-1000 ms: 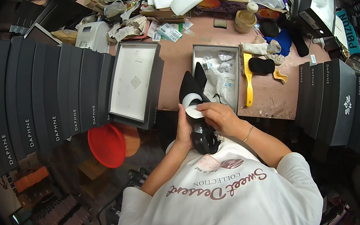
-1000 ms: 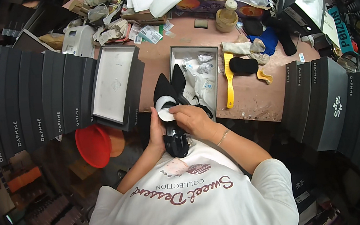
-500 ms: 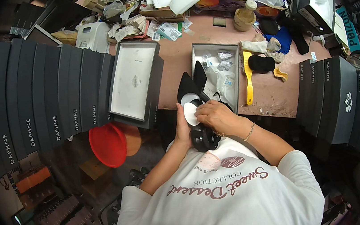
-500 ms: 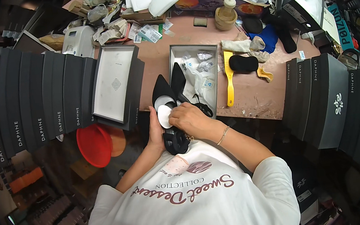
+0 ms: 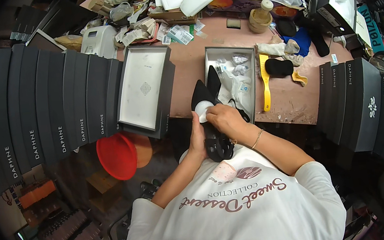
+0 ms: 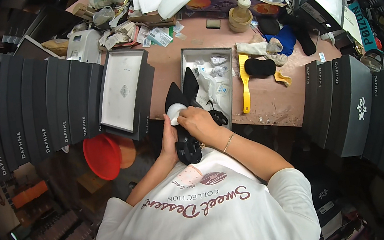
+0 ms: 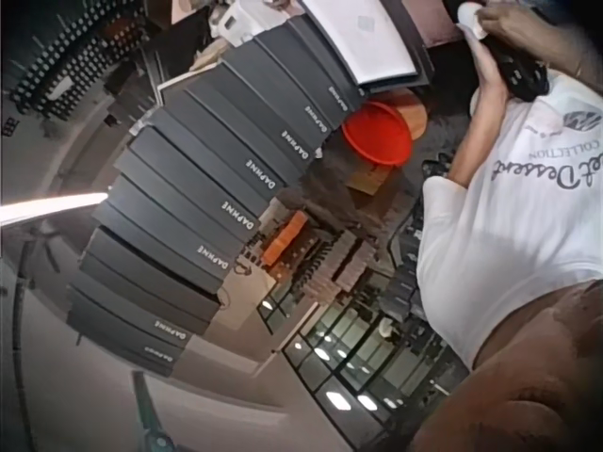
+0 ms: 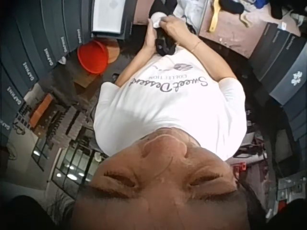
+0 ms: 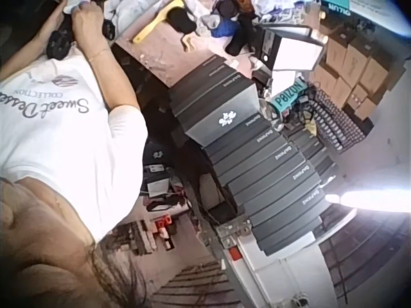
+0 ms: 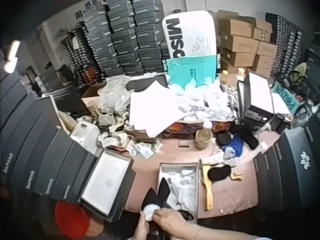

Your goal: The recorder is packing high-heeled shoes into boxes, including cleaning them with a brush and wrapping them in tissue paper.

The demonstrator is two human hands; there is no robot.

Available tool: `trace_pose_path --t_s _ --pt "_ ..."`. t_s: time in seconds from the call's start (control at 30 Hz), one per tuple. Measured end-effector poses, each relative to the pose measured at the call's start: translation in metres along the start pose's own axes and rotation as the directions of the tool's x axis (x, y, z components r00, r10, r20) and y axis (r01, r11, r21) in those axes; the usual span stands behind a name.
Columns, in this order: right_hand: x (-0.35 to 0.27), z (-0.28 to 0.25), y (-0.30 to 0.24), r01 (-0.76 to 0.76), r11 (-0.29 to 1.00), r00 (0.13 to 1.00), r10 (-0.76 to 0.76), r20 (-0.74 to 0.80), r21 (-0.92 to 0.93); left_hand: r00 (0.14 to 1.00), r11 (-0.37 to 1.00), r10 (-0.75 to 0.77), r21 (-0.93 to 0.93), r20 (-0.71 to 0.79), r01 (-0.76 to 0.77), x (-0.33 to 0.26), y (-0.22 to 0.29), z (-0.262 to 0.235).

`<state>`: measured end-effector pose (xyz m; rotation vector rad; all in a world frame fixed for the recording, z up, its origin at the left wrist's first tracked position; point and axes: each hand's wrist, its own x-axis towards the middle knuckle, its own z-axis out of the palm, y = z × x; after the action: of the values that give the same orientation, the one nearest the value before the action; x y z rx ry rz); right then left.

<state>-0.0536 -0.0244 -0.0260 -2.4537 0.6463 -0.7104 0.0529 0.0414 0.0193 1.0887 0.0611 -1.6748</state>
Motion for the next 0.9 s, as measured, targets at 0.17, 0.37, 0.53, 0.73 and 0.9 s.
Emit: trace_pose_path --t_s 0.17,0.37,0.53,0.73,0.9 --pt "0.012 -0.001 0.006 -0.053 0.996 0.998 0.051 -0.031 -0.069 0.999 1.000 -0.003 -0.007 0.050 0.003 0.004 -0.004 -0.012" --pt "0.022 -0.041 0.102 -0.415 0.855 0.907 0.417 -0.063 -0.310 0.994 0.992 -0.042 0.112 -0.096 0.053 0.015 0.007 -0.038" --pt "0.018 -0.021 0.156 -0.079 0.694 0.933 0.304 0.192 -0.715 0.997 0.971 -0.017 0.239 0.075 -0.001 0.018 0.036 -0.041" --pt "0.025 -0.077 0.084 -0.337 0.932 0.921 0.356 -0.157 0.132 0.995 0.998 0.006 0.060 0.103 -0.012 0.018 0.033 -0.042" --pt "0.020 -0.051 -0.011 -0.127 0.985 0.990 0.119 0.076 0.115 0.987 0.986 0.159 0.058 -0.033 -0.157 0.021 0.013 -0.008"
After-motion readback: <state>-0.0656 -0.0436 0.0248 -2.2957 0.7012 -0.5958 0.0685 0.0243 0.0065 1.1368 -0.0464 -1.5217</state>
